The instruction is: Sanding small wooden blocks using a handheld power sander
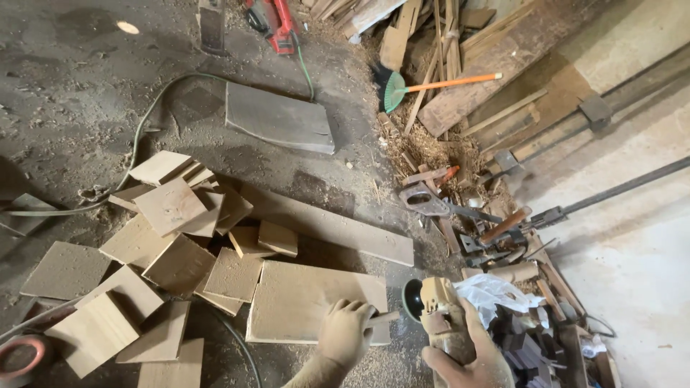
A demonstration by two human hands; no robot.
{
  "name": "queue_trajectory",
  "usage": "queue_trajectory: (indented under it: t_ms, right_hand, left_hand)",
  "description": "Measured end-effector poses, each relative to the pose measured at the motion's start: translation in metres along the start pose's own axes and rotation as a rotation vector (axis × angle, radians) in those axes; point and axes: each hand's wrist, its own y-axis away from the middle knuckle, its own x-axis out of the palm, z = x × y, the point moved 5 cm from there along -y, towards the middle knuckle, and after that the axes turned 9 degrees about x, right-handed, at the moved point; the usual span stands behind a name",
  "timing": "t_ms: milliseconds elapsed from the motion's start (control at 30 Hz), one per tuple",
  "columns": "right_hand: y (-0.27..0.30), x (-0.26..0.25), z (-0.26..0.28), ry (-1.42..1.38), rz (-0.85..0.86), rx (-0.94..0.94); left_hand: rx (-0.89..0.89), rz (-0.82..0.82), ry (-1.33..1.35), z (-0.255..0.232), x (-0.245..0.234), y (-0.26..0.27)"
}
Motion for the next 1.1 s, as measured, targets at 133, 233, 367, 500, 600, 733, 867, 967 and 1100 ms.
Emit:
queue_trajectory:
  t_ms: [133,233,367,500,600,733,867,967,1100]
  right_hand:
    - [0.008,0.009,-0.005,-0.073,0.032,-0.094]
    - [0.007,0.018,-0.013,-0.090,0.076,-0.187]
    - [0.000,0.025,-0.022,-0.111,0.169,-0.228]
    - [0.005,0.028,-0.023,-0.111,0.100,-0.173]
    - [0.003,0.035,-0.033,-0.154,0.075,-0.177]
    - [0.008,0.039,-0.024,-0.135,0.091,-0.134]
    - [0.009,0.043,-0.031,-0.127,0.085,-0.149]
    - [0.012,0.050,-0.031,-0.111,0.124,-0.165]
    - [0.017,0.059,-0.030,-0.190,0.186,-0.108]
  left_hand:
    - [-0.125,0.045,0.083,0.006,-0.007,0.014]
    - [-0.111,0.084,0.005,0.014,0.001,0.013]
    - [-0.060,-0.003,-0.018,0.015,0.005,0.014]
    - [-0.057,-0.045,-0.027,0.014,0.003,0.015]
    - [-0.043,-0.073,-0.031,0.014,0.000,0.015]
    - [-0.025,-0.124,-0.052,0.015,0.003,0.016]
    - [-0.023,-0.151,-0.062,0.016,0.004,0.014]
    - [-0.018,-0.130,-0.068,0.016,0.005,0.015]
    - [-0.002,-0.144,-0.062,0.014,0.000,0.015]
